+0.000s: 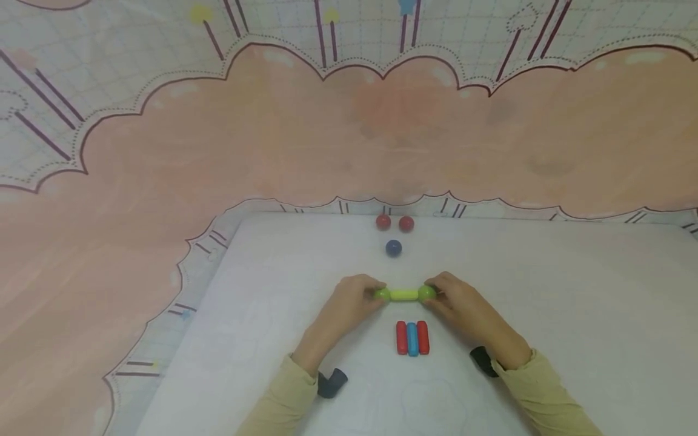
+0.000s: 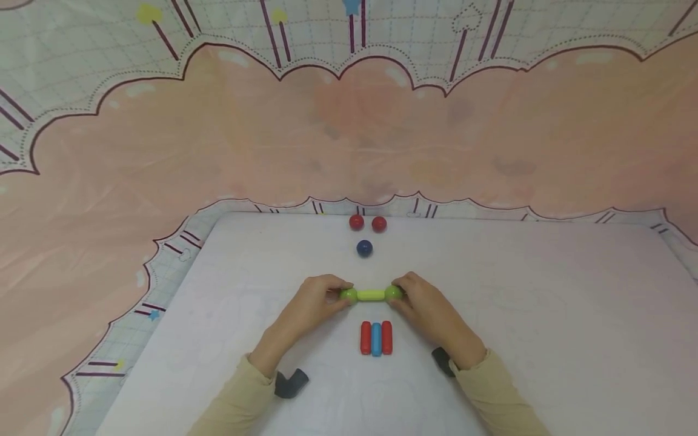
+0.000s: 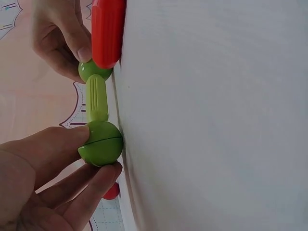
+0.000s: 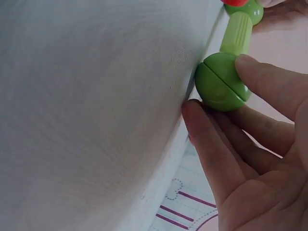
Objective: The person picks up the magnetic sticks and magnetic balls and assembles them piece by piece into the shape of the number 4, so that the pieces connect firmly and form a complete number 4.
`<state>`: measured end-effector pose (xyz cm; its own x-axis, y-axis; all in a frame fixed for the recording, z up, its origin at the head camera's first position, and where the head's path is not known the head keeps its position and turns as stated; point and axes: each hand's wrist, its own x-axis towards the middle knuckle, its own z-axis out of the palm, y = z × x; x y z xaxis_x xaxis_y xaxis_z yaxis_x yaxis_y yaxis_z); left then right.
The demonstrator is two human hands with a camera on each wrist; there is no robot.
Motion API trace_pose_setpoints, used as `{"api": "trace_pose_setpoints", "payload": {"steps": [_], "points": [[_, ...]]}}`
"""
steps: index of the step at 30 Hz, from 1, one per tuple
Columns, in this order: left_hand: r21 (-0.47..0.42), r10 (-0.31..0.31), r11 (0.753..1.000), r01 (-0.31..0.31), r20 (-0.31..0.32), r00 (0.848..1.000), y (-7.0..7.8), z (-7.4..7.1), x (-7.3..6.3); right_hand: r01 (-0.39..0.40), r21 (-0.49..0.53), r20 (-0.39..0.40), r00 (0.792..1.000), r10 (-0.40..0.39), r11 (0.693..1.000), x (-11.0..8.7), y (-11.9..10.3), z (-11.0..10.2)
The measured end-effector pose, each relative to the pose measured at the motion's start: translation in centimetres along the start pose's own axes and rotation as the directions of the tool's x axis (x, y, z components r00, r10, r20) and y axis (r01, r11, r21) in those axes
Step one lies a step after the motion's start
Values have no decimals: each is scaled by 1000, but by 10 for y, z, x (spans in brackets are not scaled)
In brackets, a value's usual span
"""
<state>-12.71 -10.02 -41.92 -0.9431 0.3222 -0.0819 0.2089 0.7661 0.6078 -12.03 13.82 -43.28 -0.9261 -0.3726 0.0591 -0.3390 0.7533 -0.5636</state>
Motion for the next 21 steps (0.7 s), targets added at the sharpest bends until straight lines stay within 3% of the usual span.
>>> {"api": "trace_pose_setpoints", "payload": {"steps": [21], "points": [[-21, 4, 1000, -4, 5, 1000, -5, -2, 0, 96, -213, -28, 994, -104, 972, -9, -13, -10]]}}
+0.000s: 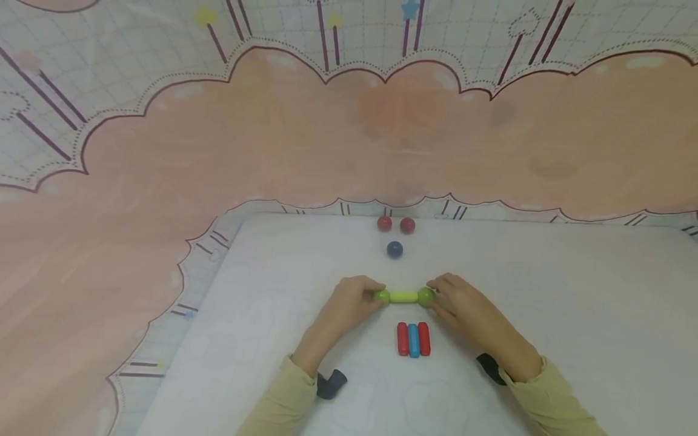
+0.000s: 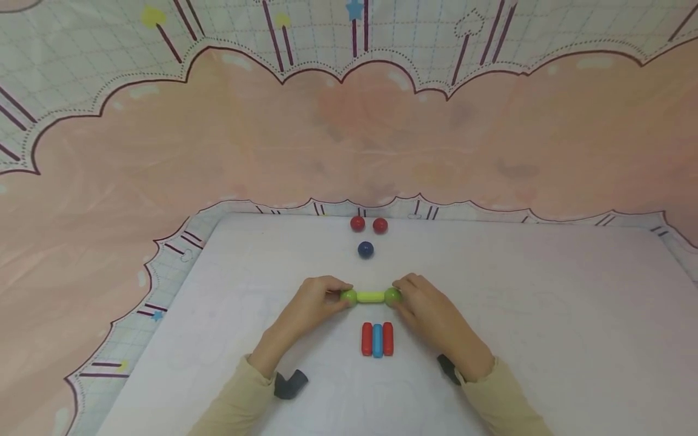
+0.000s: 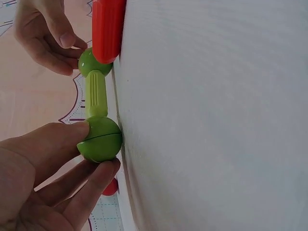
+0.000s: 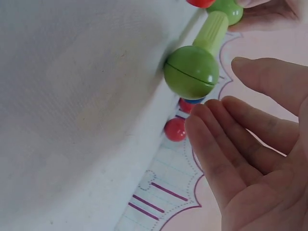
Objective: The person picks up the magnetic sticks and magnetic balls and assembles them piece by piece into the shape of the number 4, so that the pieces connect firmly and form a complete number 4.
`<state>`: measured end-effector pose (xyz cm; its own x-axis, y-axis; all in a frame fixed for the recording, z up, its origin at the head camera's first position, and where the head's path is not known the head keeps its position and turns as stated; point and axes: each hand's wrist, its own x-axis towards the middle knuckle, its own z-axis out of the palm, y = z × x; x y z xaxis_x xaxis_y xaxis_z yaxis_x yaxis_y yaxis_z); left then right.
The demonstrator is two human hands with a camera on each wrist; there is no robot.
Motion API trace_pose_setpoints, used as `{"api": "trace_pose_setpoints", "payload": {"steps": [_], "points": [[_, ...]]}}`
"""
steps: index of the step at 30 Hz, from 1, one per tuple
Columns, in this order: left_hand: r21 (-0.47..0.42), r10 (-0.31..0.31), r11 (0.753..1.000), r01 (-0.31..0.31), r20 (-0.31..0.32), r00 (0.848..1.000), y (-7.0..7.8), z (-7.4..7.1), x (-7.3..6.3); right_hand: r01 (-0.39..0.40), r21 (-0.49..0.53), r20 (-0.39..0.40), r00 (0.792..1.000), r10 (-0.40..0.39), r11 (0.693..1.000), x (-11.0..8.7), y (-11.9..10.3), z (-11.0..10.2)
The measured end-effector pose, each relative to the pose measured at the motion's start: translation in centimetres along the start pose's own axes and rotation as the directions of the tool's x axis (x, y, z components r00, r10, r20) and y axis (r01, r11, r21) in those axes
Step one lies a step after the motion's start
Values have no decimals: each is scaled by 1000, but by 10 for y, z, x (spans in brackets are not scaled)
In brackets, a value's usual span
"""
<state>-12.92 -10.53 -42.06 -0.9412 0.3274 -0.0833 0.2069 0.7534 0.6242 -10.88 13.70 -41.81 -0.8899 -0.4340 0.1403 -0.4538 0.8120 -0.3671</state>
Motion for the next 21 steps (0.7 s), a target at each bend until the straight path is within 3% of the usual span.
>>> {"api": "trace_pose_setpoints", "payload": {"steps": [21], "points": [[7, -3, 1000, 3, -6, 1000, 0, 1, -1, -54, 152, 180, 983, 27, 987, -14, -12, -7]]}}
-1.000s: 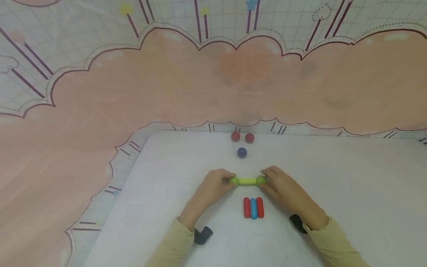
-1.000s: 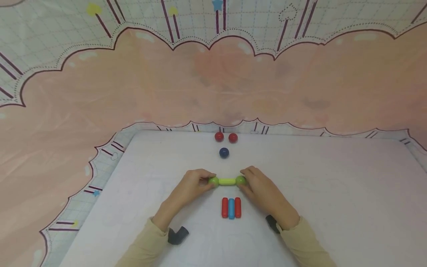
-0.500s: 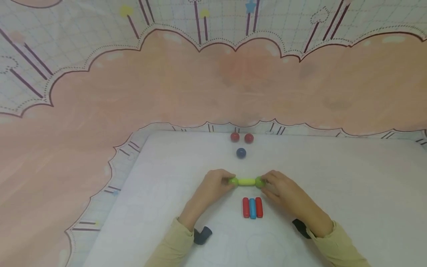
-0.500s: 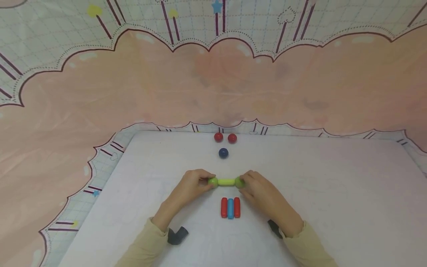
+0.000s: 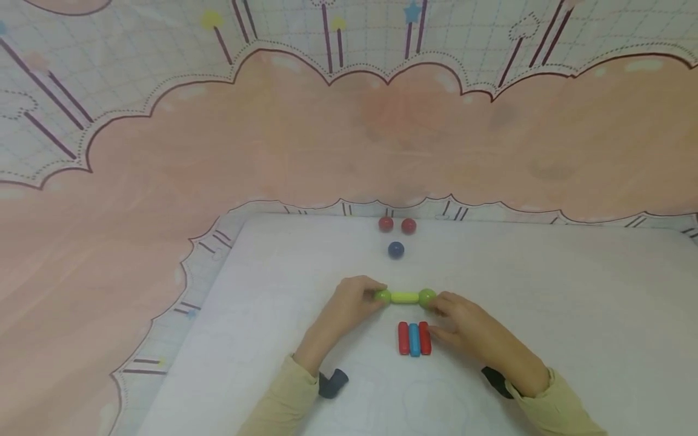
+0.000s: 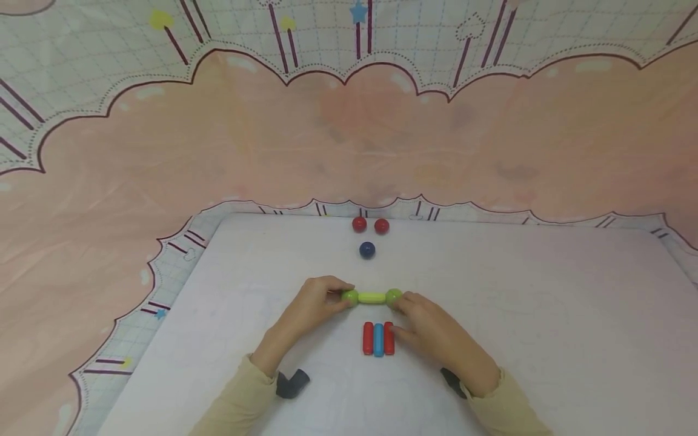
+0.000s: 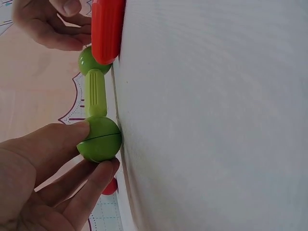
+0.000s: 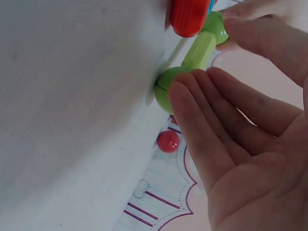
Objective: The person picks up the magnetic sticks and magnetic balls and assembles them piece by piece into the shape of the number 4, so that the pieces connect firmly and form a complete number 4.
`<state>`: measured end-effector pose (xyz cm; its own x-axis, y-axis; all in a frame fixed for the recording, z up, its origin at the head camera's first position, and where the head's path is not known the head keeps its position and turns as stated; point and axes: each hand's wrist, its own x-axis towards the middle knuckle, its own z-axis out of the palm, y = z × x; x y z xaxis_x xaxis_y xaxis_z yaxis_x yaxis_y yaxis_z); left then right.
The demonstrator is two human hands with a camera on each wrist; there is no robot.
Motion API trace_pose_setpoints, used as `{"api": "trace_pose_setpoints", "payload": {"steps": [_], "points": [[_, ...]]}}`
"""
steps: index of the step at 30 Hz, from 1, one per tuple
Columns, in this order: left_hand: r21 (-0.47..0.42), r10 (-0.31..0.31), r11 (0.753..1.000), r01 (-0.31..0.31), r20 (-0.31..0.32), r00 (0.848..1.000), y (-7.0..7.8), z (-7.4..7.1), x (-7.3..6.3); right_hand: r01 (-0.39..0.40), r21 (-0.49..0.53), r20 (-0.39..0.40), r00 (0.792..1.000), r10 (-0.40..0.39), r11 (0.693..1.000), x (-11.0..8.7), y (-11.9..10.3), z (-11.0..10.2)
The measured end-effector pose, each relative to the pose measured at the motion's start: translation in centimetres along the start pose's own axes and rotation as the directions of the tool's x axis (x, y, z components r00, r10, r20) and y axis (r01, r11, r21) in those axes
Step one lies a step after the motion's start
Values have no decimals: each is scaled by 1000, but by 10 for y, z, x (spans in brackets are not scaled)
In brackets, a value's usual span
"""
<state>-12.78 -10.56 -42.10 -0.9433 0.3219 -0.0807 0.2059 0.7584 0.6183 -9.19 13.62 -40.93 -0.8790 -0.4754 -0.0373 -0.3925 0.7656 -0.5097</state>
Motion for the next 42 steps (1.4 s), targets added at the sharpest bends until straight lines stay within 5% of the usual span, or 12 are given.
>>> {"api": "trace_pose_setpoints", "payload": {"steps": [24, 42], "points": [[-37, -6, 999, 5, -17, 1000, -1, 1, -1, 109, -5, 60, 992, -109, 994, -1, 6, 12], [-58, -16, 998, 15, -3, 1000, -1, 1, -2, 68, -18, 82, 994, -66, 998, 0, 3, 11]]}}
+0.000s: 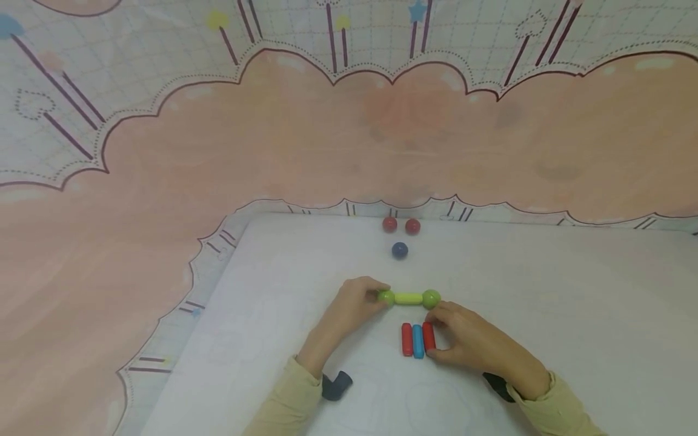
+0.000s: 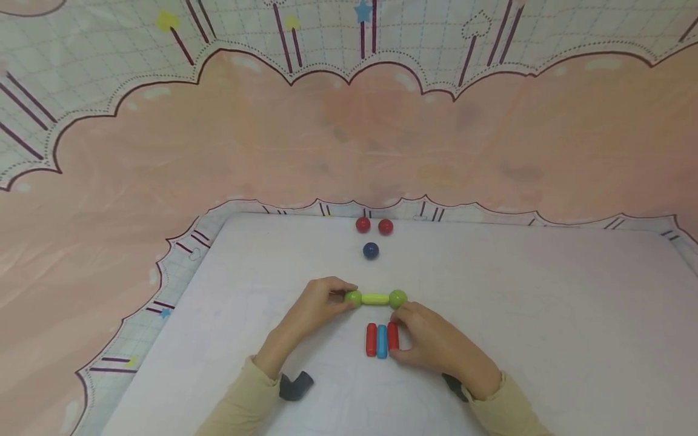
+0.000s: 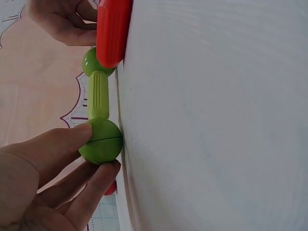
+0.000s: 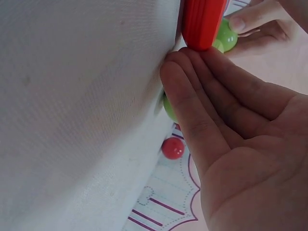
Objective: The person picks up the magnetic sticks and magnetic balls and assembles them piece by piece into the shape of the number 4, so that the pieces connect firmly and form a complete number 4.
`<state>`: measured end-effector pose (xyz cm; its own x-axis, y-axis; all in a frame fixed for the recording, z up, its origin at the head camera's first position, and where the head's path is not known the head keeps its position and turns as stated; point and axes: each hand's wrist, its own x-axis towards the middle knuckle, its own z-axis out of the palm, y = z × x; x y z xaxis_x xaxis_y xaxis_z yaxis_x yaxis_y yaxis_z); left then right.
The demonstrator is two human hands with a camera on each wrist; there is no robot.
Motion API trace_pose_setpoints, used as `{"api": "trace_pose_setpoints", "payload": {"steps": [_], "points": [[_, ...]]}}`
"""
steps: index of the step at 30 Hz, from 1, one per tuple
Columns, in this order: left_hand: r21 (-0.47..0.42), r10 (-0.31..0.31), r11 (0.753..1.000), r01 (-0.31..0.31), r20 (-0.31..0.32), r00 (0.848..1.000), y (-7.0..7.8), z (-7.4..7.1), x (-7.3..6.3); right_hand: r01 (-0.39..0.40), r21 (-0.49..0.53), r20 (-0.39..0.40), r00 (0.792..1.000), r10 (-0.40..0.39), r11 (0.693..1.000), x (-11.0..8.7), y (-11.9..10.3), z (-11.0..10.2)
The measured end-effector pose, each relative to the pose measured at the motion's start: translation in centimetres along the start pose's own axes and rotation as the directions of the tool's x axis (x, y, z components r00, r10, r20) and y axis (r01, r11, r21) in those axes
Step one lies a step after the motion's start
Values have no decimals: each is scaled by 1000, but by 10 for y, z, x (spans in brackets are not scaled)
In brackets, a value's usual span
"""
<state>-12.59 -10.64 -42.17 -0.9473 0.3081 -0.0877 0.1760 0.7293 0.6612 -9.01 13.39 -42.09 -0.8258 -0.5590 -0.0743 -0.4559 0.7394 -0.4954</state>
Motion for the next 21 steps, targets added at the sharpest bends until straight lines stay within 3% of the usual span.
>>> {"api": "trace_pose_setpoints", "payload": {"steps": [11, 21], "points": [[14, -1, 1000, 1, 0, 1000, 0, 0, 0, -82, 58, 31, 996, 80, 995, 1, -3, 0], [1, 1, 1000, -1, 3, 1000, 1, 0, 2, -53, 127, 12, 999, 52, 991, 0, -1, -3]]}}
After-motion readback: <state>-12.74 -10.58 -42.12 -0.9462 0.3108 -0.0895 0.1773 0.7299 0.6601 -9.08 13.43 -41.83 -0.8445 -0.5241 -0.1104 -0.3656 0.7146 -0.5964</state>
